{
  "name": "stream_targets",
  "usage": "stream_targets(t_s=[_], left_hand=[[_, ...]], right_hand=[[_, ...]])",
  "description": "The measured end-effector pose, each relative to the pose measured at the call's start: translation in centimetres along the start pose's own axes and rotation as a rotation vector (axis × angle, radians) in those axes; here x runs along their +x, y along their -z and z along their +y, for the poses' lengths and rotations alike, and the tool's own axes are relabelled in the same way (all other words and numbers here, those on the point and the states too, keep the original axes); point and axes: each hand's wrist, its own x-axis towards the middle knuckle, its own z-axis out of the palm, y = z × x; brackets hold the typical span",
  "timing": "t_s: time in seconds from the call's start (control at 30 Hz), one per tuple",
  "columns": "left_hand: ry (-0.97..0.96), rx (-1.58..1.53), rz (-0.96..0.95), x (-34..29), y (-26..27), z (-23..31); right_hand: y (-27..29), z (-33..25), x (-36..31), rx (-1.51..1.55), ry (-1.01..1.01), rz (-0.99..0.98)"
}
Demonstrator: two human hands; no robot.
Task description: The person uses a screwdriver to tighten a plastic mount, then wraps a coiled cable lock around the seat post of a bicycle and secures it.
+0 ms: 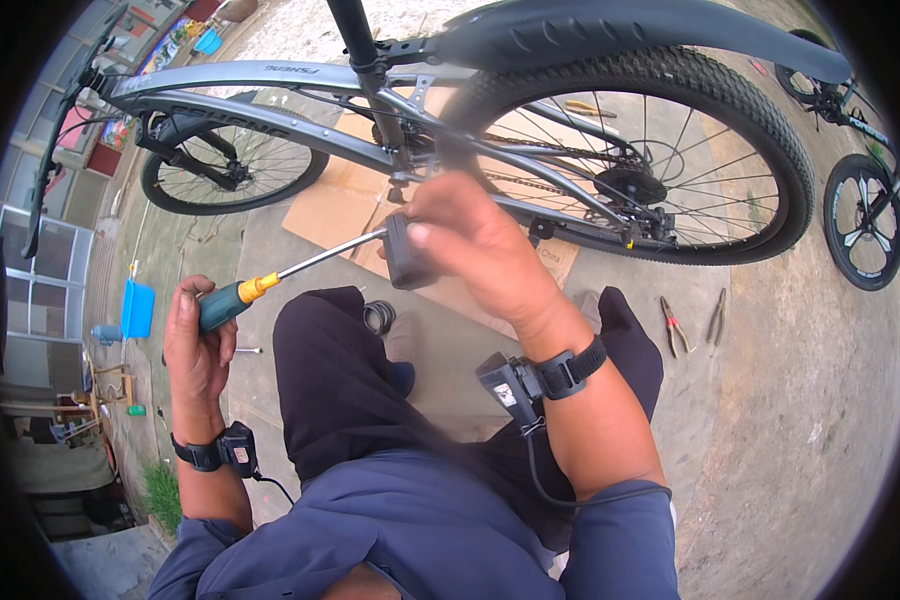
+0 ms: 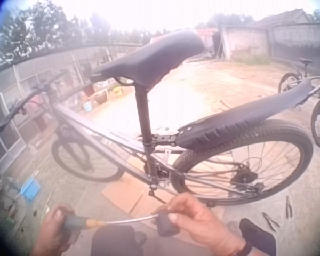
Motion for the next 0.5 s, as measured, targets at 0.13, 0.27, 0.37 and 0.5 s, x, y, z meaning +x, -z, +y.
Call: stream_targets(t_s=[0.13,0.27,0.37,0.5], left_hand=[[-0.381,0.188,0.043,0.3,-0.8,-1.6],[-0.295,0.058,-0.015,0.2,-1.5,-1.3],[0.005,-0.031,-0.066,-0.1,-0.1,-0.4],[-0.151,0.082,0.003,-0.1,0.1,-1.2]], right_hand=[[-0.2,0.1,0.1,0.000,0.000,-0.011],[-0.1,0.1,0.1,0.013,0.000,-0.022],[0.1,-0.2,0.0,0.015,-0.011,-0.018],[0.0,-0.3,0.0,0.027,-0.023,-0.014]])
